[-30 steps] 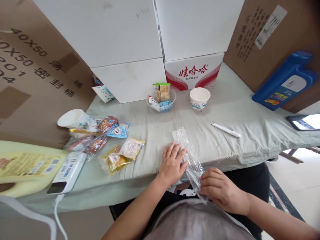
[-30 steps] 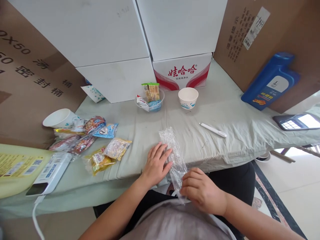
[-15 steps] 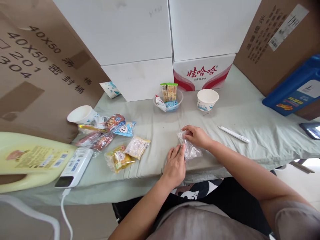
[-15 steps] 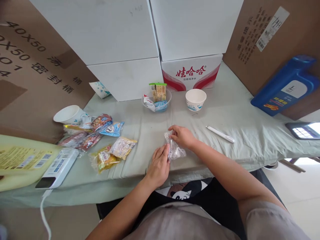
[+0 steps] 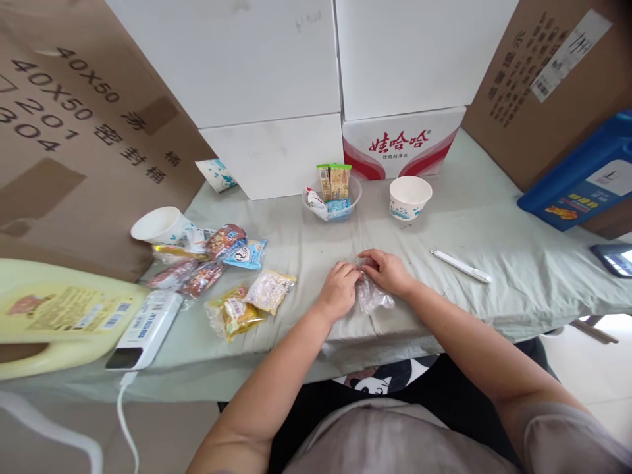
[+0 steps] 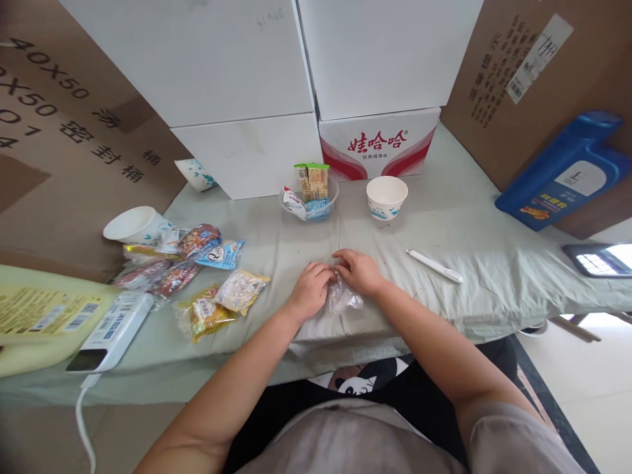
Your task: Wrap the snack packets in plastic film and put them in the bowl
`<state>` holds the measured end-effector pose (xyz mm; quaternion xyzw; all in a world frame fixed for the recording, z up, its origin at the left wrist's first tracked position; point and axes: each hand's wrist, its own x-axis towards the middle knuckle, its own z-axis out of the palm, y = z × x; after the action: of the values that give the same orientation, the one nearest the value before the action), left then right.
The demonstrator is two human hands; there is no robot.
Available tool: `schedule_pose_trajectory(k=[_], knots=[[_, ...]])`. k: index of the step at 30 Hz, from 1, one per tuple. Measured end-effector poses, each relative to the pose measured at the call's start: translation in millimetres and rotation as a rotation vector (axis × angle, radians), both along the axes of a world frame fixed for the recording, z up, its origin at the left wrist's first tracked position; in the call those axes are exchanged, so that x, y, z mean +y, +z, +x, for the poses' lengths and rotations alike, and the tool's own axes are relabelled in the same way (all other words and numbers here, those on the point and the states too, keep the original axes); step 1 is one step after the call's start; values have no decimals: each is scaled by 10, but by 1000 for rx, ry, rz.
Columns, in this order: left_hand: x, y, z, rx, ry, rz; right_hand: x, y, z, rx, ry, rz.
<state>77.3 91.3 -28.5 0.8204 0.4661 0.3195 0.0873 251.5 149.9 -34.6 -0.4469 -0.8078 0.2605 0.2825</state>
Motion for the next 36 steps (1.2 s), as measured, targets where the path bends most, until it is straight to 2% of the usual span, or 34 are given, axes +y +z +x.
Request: schedule_pose_trajectory(k=[2,4,5,6,8,9,11,14,17,20,24,30,33,36], knots=[[39,-65,4,29,4,-19,-5,60,71,60,-88,53],[34,-104,-4,27,-4,-26,-77,165,146,70,-173,196],[26,-113,-11,19,-9,-28,-146,220,177,43,-157,278],[18,-115,-18,12,-12,-34,-239,265,203,-5,-85,354],[7,-107,-32,6,-15,-49,-481,292,246,-149,175,446],[5,-100,-35,10,-17,-54,-622,265,270,-232,294,468],[2,-86,-35,35,-23,-58,-920,140,343,-375,382,490],[-8,-71,-18,90,-23,-58,-1317,-76,517,-483,305,505],[-28,-55,8,140,-11,-64,-1527,-128,681,-489,259,481],[-51,-27,30,198,-7,-74,-1486,-30,716,-405,229,469],[-81,17,38,211,-71,-77,-1243,62,582,-305,153,475],[-87,12,19,118,-182,-74,-1160,9,444,-261,233,466],[-66,-3,5,106,-189,-86,-1107,74,450,-205,296,469],[-40,-22,-19,59,-222,-112,-887,194,416,-202,345,416]])
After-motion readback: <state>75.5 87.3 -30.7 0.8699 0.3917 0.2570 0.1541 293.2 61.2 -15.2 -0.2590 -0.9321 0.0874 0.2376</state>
